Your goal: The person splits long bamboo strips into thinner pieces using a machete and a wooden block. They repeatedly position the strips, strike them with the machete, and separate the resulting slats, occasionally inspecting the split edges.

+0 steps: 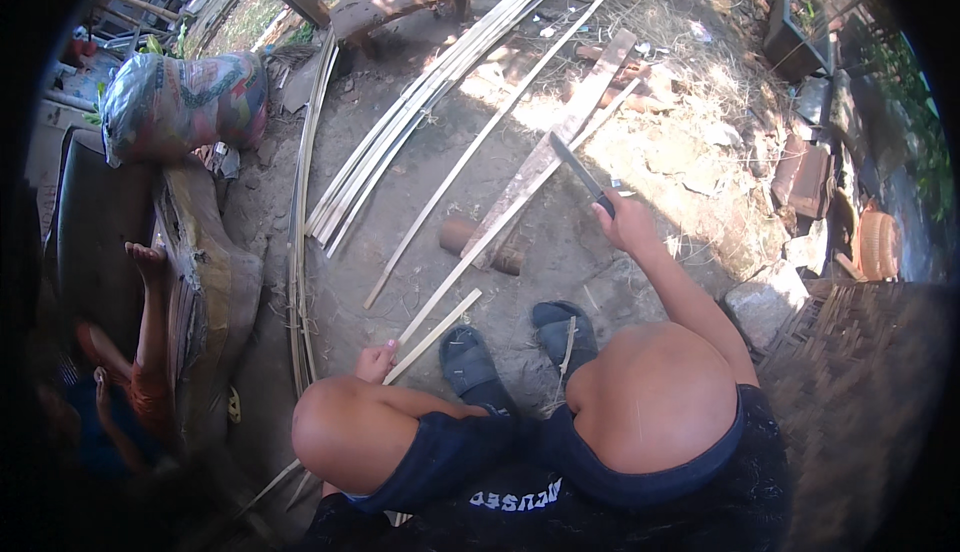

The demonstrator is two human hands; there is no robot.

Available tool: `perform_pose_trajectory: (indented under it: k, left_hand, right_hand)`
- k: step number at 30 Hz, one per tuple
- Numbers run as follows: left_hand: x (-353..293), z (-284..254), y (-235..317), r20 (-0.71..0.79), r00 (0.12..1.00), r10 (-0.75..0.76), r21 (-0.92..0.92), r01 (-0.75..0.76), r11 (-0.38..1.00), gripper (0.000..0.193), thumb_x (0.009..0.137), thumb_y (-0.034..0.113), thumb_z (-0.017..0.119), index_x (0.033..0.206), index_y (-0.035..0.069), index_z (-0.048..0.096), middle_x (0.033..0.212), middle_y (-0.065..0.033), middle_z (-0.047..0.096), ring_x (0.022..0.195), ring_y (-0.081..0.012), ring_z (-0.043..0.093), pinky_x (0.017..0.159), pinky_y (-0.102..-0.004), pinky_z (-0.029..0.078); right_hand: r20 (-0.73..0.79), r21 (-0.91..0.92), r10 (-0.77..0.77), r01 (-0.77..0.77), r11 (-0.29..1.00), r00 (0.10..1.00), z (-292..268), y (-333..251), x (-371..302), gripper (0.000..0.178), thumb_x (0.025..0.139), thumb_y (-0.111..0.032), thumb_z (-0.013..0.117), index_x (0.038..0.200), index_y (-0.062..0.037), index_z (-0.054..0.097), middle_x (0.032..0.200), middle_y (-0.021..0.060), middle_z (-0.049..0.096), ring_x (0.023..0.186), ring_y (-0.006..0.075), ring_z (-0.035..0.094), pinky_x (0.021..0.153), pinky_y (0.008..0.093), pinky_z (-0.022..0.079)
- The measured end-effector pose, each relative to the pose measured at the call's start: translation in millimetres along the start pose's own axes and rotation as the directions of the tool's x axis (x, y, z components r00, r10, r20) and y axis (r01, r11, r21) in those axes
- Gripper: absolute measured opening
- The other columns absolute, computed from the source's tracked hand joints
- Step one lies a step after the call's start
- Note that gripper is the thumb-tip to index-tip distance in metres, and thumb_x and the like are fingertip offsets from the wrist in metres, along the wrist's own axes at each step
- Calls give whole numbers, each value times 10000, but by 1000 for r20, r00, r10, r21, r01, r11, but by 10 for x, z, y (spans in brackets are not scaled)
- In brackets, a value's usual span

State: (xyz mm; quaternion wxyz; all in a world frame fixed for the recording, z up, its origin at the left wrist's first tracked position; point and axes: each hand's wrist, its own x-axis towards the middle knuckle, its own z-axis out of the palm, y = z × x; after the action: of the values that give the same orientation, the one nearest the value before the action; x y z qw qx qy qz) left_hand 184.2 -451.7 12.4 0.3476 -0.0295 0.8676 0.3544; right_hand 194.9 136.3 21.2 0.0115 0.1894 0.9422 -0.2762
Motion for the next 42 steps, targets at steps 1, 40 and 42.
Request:
perform_pose_trajectory:
  k: [1,40,42]
  left_hand:
    - [15,31,133,22,999,-35,-80,36,996,514,1009,428,574,750,-3,685,596,-54,596,541,-100,512,512,-302,397]
    - [-73,154,419,234,972,-21,-319,97,943,378,1043,343,553,848,36,655,618,12,561,511,-59,469,483,-233,375]
    - [-26,227,547,233,971,-43,-349,125,929,370,1045,325,547,851,30,660,638,6,582,524,-61,490,495,-235,396]
  right_hand:
    - [72,32,-44,42,999,996,31,-221,-63,402,956,-370,622,1231,-78,629,923,270,696,850,451,678,739,526,540]
    - [223,57,-363,360,931,905,33,-708,-520,436,955,-422,603,1278,-129,611,893,232,686,818,449,676,740,524,549]
    - [218,54,-339,335,941,915,131,-745,-571,432,954,-424,607,1280,-142,610,899,229,688,819,446,677,736,519,552]
